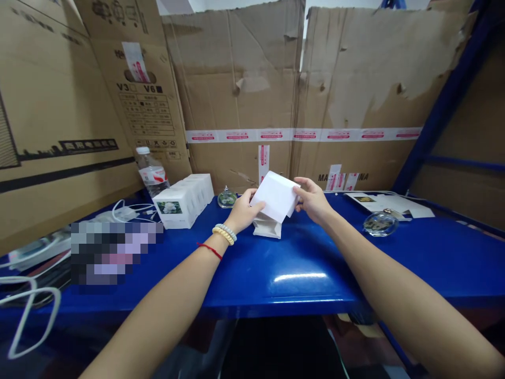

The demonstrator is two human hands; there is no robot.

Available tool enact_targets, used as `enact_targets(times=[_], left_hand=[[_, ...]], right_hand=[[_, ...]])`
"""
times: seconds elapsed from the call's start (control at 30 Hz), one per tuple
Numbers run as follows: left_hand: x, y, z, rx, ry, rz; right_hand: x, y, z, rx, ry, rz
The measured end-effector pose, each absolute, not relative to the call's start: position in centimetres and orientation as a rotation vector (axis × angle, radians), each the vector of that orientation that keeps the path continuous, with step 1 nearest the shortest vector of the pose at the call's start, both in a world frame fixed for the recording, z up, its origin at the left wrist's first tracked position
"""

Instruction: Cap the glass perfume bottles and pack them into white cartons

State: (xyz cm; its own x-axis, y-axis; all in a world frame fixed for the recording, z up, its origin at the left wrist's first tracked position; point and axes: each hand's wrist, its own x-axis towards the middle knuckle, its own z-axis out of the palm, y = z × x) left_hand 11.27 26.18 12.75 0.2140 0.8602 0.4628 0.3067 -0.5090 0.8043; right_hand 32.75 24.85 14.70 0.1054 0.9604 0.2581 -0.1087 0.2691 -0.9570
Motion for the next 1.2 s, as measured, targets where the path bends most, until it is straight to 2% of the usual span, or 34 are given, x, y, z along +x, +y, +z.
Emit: enact_targets(times=[0.27, 0.43, 0.53, 0.87, 1.03, 1.2], left_hand=[[12.2, 25.9, 12.7, 1.666, 0.926, 1.349], [12.1, 25.8, 13.2, 1.581, 0.900, 1.431], [12.1, 25.7, 13.2, 1.582, 0.902, 1.501], [13.5, 23.2, 13.5, 1.819, 0.863, 1.621], [14.5, 21.1, 13.5, 2.135, 0.890, 1.647], [14.4, 21.0, 13.4, 2.217, 0.681, 1.820]], right_hand=[[32.3, 24.5, 14.4, -1.210, -1.483, 0.857], [32.1, 23.8, 14.7, -1.335, -1.746, 0.643], [31.9, 23.4, 14.9, -1.346, -1.770, 0.645], [31.5, 23.1, 14.2, -1.061, -1.987, 0.321], [31.2, 23.1, 14.1, -0.936, -1.991, 0.359], [31.3, 22.3, 14.8, -0.785, -1.893, 0.387]])
